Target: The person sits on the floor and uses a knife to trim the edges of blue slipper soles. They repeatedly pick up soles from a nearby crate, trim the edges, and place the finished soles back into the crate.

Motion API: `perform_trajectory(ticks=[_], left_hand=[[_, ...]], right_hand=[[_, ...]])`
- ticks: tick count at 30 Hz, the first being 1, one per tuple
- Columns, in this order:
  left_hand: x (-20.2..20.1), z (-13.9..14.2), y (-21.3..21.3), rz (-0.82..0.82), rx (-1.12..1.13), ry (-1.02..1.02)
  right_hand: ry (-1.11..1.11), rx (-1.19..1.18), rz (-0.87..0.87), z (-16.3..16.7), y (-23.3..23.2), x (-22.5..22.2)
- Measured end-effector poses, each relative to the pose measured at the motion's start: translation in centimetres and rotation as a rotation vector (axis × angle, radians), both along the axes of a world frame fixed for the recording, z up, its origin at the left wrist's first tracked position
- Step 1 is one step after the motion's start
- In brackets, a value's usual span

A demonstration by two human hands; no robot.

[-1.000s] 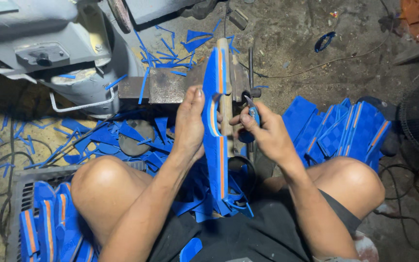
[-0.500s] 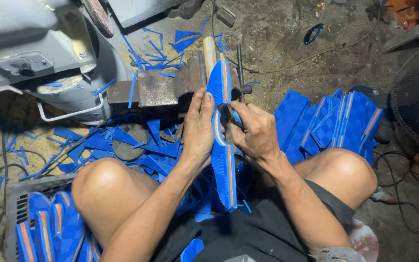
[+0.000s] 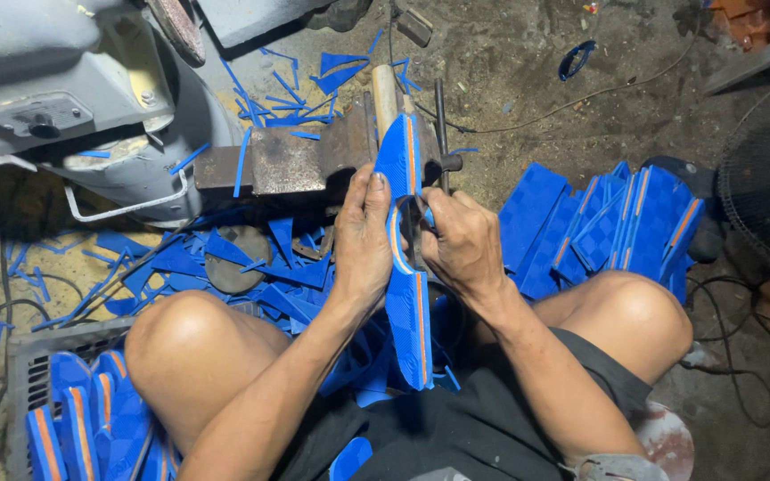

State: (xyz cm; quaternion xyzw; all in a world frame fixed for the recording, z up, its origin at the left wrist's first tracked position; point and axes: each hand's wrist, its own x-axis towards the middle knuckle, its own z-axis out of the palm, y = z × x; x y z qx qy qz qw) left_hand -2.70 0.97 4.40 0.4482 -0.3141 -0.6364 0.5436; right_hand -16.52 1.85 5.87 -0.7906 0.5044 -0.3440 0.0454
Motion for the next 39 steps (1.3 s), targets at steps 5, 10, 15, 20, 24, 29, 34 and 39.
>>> perform_trajectory(ticks=[5, 10, 15, 20, 24, 29, 34, 39], left_hand=[[0.0, 0.7, 0.7, -0.036, -0.011, 0.005], [0.1, 1.0, 0.9, -0.055, -0.013, 0.011], [-0.3, 0.8, 1.4, -0.096, 0.0, -0.001], [-0.3, 0.5, 1.7, -0.111, 0.016, -0.059], [-0.3, 0.3, 1.6, -0.127, 0.033, -0.044], [-0.8, 0.7, 2.4, -0.236, 0.097, -0.109], [0.5, 1.1, 1.8, -0.252, 0.166, 0.101], [0.9, 0.6, 0.9, -0.172, 0.05, -0.078]], right_hand=[[0.022, -0.044, -0.067, -0.2, -0.6, 0.1], [0.032, -0.029, -0.067, -0.3, -0.8, -0.3], [0.05, -0.041, -0.145, -0.5, -1.6, -0.6], [0.055, -0.047, -0.111, -0.6, -2.4, -1.4], [0.043, -0.048, -0.096, -1.3, -3.0, -2.1], [0.06, 0.02, -0.268, -2.1, -5.9, -4.0], [-0.766, 0.557, -0.059, -0.9, -5.7, -5.9], [-0.73, 0.571, 0.158, 0.1, -4.1, -4.8]])
